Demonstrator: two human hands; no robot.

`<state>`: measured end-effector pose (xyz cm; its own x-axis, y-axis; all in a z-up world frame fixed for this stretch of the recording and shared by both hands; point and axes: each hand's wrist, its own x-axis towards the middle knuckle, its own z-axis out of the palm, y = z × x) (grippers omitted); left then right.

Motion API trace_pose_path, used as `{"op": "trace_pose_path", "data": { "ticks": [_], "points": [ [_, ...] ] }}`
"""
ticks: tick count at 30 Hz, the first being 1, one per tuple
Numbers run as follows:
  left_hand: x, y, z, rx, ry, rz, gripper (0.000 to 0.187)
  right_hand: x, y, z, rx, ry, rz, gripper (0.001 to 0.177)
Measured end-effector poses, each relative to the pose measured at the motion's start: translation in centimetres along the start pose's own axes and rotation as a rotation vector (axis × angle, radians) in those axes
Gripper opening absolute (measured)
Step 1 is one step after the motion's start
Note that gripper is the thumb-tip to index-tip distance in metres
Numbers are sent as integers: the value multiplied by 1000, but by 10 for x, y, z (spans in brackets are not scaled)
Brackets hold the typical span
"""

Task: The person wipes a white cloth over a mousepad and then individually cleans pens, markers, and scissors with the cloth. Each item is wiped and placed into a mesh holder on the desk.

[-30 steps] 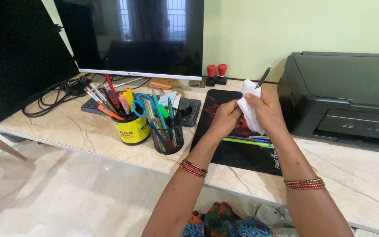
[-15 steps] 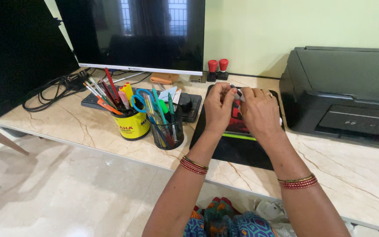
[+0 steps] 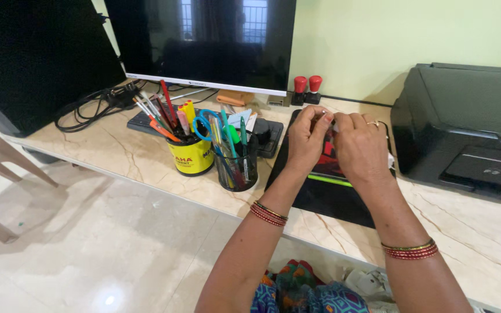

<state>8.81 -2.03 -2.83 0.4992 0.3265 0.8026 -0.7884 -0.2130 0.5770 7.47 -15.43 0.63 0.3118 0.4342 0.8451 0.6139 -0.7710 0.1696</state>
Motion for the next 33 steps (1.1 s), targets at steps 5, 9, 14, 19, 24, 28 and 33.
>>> {"op": "trace_pose_path", "data": {
  "ticks": [5,9,14,19,24,28,33],
  "points": [
    [3,2,0,-40,23,-34,14,-1,9,-2,-45,-58,8,14],
    [2,2,-3,-22,56,-47,15,-5,18,5,-66,-64,-3,19],
    [4,-2,-7,-136,65,-62,16,-12,34,25,-69,-130,32,17],
    [6,17,-16,-204,149,-23,17,-24,54,35,-75,-237,98,17],
    [-7,72,-51,102,104,213,17,-28,58,44,-87,-253,85,18],
    [-6,132,-96,442,-10,325,14,-28,56,45,-37,-197,76,19],
    [6,180,-138,696,-31,382,10,-29,55,43,-16,-156,81,16]
  ]
}}
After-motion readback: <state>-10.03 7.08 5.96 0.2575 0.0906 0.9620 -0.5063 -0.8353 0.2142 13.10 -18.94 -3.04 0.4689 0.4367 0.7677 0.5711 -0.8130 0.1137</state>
